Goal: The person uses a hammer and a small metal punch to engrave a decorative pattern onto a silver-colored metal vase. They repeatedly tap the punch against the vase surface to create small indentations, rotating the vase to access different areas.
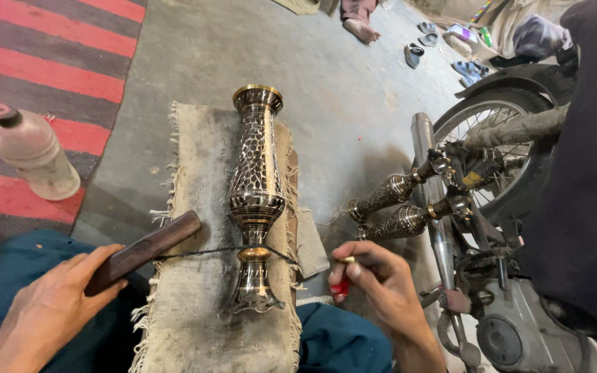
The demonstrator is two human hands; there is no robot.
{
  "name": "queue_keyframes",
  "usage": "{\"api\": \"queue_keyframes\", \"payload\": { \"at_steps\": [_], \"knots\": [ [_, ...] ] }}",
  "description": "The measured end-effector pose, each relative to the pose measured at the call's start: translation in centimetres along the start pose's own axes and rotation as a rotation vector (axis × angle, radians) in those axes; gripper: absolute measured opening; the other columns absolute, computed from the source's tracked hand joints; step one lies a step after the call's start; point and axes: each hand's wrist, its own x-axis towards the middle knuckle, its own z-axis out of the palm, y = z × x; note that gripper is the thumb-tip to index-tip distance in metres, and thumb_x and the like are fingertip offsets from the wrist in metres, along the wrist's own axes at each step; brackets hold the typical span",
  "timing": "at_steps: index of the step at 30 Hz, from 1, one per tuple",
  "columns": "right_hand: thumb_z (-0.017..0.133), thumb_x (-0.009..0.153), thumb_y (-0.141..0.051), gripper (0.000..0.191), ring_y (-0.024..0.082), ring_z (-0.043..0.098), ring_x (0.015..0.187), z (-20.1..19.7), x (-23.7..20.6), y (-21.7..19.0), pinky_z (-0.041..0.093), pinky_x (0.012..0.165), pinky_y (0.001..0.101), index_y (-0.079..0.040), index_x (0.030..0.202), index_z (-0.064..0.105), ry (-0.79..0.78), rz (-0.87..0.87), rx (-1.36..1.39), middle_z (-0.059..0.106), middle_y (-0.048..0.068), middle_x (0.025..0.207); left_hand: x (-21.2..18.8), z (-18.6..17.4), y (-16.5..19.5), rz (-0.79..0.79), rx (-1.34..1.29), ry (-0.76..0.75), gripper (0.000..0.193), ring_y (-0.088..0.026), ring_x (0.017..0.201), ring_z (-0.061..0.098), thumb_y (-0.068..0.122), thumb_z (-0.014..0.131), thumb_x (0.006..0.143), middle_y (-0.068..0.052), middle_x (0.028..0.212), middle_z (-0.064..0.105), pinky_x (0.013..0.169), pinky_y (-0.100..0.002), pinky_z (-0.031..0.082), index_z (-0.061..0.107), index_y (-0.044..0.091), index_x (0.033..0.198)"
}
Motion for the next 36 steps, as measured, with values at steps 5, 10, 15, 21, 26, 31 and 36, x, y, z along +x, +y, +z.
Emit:
{"api": "queue_keyframes", "payload": {
  "at_steps": [5, 10, 15, 21, 26, 31, 36],
  "knots": [
    [0.067, 0.102, -0.005, 0.015, 0.016, 0.068, 0.087, 1.0, 4.5, -2.3, 0.057, 0.075, 0.0302, 0.009, 0.106, 0.069, -0.109, -0.226, -0.2, 0.07, 0.01, 0.101, 0.7, 1.0, 0.7, -0.05, 0.109, -0.061, 0.061, -0.029, 0.108, 0.07, 0.04, 0.072, 0.083, -0.003, 0.115, 0.07, 0.089, -0.044, 0.059, 0.048, 0.036, 0.139],
    [0.068, 0.095, -0.011, 0.023, 0.016, 0.075, 0.087, 4.8, 8.8, -5.5, 0.065, 0.074, 0.0323, 0.002, 0.115, 0.066, -0.177, -0.117, -0.305, 0.076, 0.008, 0.097, 0.0, 1.0, -0.1, -0.048, 0.069, -0.011, 0.063, -0.03, 0.109, 0.069, 0.038, 0.072, 0.082, -0.006, 0.112, 0.07, 0.09, -0.044, 0.058, 0.046, 0.032, 0.14],
    [0.063, 0.099, -0.019, 0.034, 0.017, 0.074, 0.082, 8.3, 12.3, -6.4, 0.061, 0.07, 0.03, -0.003, 0.128, 0.057, -0.289, 0.013, -0.213, 0.075, 0.007, 0.094, -0.7, 0.8, -0.4, -0.01, 0.0, 0.063, 0.069, -0.033, 0.11, 0.068, 0.034, 0.073, 0.08, -0.01, 0.114, 0.07, 0.09, -0.046, 0.056, 0.046, 0.03, 0.143],
    [0.069, 0.098, -0.017, 0.033, 0.014, 0.074, 0.098, 10.5, 14.9, -5.2, 0.063, 0.082, 0.0295, -0.001, 0.126, 0.059, -0.376, -0.099, -0.268, 0.071, 0.002, 0.108, -0.5, 1.8, -2.1, -0.068, -0.293, -0.138, 0.065, -0.036, 0.113, 0.07, 0.033, 0.082, 0.082, -0.02, 0.109, 0.075, 0.087, -0.044, 0.059, 0.051, 0.02, 0.138],
    [0.078, 0.091, -0.014, 0.036, 0.011, 0.071, 0.089, 11.6, 15.9, -4.9, 0.058, 0.079, 0.0267, -0.003, 0.123, 0.068, -0.388, -0.222, -0.67, 0.077, 0.005, 0.095, 0.1, 5.0, -3.4, -0.188, -0.425, -0.003, 0.069, -0.029, 0.099, 0.071, 0.03, 0.086, 0.08, -0.018, 0.104, 0.072, 0.088, -0.039, 0.057, 0.056, 0.016, 0.14],
    [0.076, 0.092, -0.015, 0.03, 0.011, 0.07, 0.08, 14.2, 17.1, -5.4, 0.057, 0.076, 0.0286, -0.006, 0.12, 0.071, -0.435, -0.31, -0.896, 0.077, 0.005, 0.09, 0.9, 5.8, -3.9, 0.101, -1.028, 0.178, 0.077, -0.022, 0.093, 0.067, 0.009, 0.076, 0.074, -0.019, 0.102, 0.067, 0.083, -0.037, 0.053, 0.046, 0.004, 0.145],
    [0.076, 0.091, -0.017, 0.032, 0.016, 0.065, 0.07, 16.0, 18.2, -5.3, 0.054, 0.067, 0.0326, -0.007, 0.122, 0.071, -0.47, -0.238, -1.114, 0.073, 0.009, 0.082, 0.2, 2.7, -2.1, -0.132, -0.746, 0.179, 0.08, -0.021, 0.088, 0.074, 0.009, 0.078, 0.074, -0.011, 0.096, 0.069, 0.081, -0.037, 0.055, 0.044, 0.007, 0.147]
  ]
}}
